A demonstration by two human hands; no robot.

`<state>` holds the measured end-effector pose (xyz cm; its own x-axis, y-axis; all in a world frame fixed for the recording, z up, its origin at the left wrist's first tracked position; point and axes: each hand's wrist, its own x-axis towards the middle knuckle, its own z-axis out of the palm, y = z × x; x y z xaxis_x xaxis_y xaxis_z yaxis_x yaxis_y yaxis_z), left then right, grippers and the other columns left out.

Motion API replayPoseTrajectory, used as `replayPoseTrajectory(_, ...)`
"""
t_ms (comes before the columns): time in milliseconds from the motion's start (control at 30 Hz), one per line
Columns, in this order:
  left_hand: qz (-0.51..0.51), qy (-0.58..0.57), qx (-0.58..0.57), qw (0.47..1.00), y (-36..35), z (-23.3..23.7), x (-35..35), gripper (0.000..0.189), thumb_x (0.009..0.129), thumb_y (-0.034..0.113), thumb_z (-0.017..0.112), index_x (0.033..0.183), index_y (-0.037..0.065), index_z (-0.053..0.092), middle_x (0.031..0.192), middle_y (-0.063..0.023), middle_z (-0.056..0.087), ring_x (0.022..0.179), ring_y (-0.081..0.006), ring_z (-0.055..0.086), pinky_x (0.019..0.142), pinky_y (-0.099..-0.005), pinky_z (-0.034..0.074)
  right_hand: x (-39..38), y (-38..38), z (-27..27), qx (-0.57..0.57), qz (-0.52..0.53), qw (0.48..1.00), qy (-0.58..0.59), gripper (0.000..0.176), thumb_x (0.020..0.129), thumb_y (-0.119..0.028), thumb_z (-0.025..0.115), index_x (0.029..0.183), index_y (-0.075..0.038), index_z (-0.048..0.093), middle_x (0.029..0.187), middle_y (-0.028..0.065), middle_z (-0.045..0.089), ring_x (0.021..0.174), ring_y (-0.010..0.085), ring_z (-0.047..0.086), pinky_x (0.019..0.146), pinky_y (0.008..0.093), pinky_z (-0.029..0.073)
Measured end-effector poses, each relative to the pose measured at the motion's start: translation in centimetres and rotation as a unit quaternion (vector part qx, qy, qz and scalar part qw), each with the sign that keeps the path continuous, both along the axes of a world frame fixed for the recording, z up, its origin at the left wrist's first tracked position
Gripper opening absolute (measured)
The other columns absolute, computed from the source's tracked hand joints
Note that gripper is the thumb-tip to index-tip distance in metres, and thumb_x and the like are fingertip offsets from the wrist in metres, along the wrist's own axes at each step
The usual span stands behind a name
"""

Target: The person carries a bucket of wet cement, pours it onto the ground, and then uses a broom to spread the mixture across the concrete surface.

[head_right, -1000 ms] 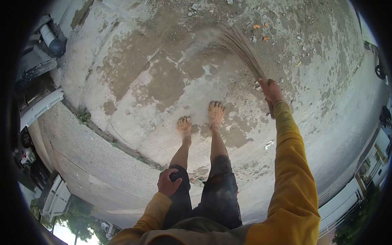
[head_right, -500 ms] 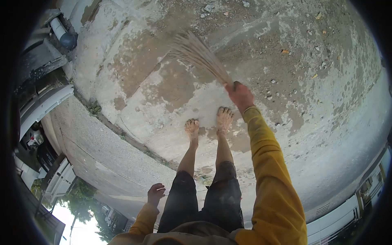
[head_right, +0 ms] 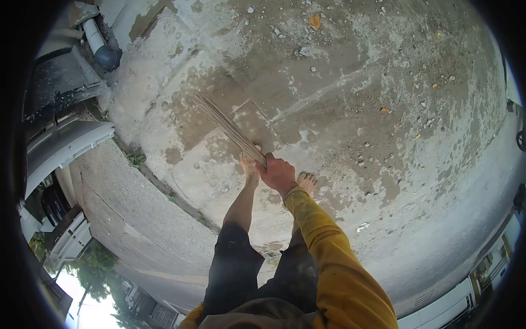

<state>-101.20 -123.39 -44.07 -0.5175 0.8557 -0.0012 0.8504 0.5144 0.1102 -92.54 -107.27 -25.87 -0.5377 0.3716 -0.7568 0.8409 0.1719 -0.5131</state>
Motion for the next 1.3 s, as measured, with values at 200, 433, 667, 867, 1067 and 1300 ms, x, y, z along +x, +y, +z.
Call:
replayPoseTrajectory(200, 0.119, -0.116, -0.151, 0.975, 2.4, 0.7, -2.3, 0.033, 0.096, 0.034, 0.041, 0.104, 0.008, 0.060, 0.101, -0.0117, 0.064, 0.100, -0.0282, 0.060, 0.086, -0.0409, 0.046, 9.5, 22.2, -4.7, 0.125, -0.272, 0.948, -0.108, 0.064, 0.090, -0.058, 0.052, 0.094, 0.005, 0.062, 0.074, 0.0203, 0.064, 0.061, 0.0328, 0.068, 0.057, 0.0425, 0.053)
replayPoseTrajectory(433, 0.061, -0.061, -0.134, 0.987, 3.0, 2.5, -3.9, 0.010, 0.088, 0.021, 0.053, 0.097, 0.018, 0.057, 0.098, -0.0035, 0.060, 0.093, -0.0227, 0.061, 0.074, -0.0369, 0.051, -2.0, 14.4, 4.0, 0.081, -0.407, 0.909, 0.043, 0.054, 0.092, -0.050, 0.058, 0.090, 0.004, 0.057, 0.066, 0.0125, 0.060, 0.054, 0.0241, 0.063, 0.049, 0.0367, 0.051)
replayPoseTrajectory(667, 0.050, -0.065, -0.120, 0.989, 1.5, -0.4, -2.9, 0.008, 0.090, 0.024, 0.052, 0.094, 0.018, 0.055, 0.098, -0.0010, 0.059, 0.090, -0.0208, 0.061, 0.072, -0.0364, 0.052, -8.2, 13.4, -4.8, 0.151, -0.129, 0.974, -0.105, 0.064, 0.086, -0.063, 0.050, 0.099, -0.002, 0.062, 0.079, 0.0228, 0.066, 0.085, 0.0459, 0.064, 0.082, 0.0515, 0.048)
replayPoseTrajectory(867, 0.337, -0.489, -0.229, 0.771, -30.5, 26.5, 0.3, 0.021, 0.091, 0.023, 0.057, 0.104, 0.008, 0.064, 0.099, -0.0100, 0.067, 0.091, -0.0164, 0.065, 0.079, -0.0327, 0.052, -0.9, 27.4, 0.4, 0.190, -0.472, 0.860, -0.038, 0.059, 0.091, -0.049, 0.059, 0.088, 0.009, 0.058, 0.062, 0.0136, 0.058, 0.052, 0.0247, 0.064, 0.043, 0.0378, 0.051)
replayPoseTrajectory(1067, 0.451, -0.588, -0.274, 0.613, -28.0, 39.5, -6.2, 0.029, 0.086, 0.011, 0.070, 0.114, 0.004, 0.064, 0.105, -0.0053, 0.069, 0.092, -0.0132, 0.067, 0.080, -0.0283, 0.055, -13.1, 13.2, 3.9, 0.153, -0.213, 0.965, 0.006, 0.054, 0.090, -0.055, 0.054, 0.100, -0.001, 0.058, 0.080, 0.0298, 0.064, 0.082, 0.0505, 0.063, 0.074, 0.0558, 0.050)
replayPoseTrajectory(1300, 0.465, -0.553, -0.213, 0.657, -23.0, 45.4, -7.5, 0.032, 0.084, 0.010, 0.072, 0.114, 0.001, 0.064, 0.104, -0.0076, 0.070, 0.093, -0.0132, 0.067, 0.082, -0.0278, 0.054, -12.6, 23.7, -3.6, 0.038, -0.289, 0.954, -0.072, 0.058, 0.091, -0.056, 0.054, 0.088, 0.001, 0.059, 0.068, 0.0170, 0.060, 0.058, 0.0301, 0.062, 0.054, 0.0412, 0.050)
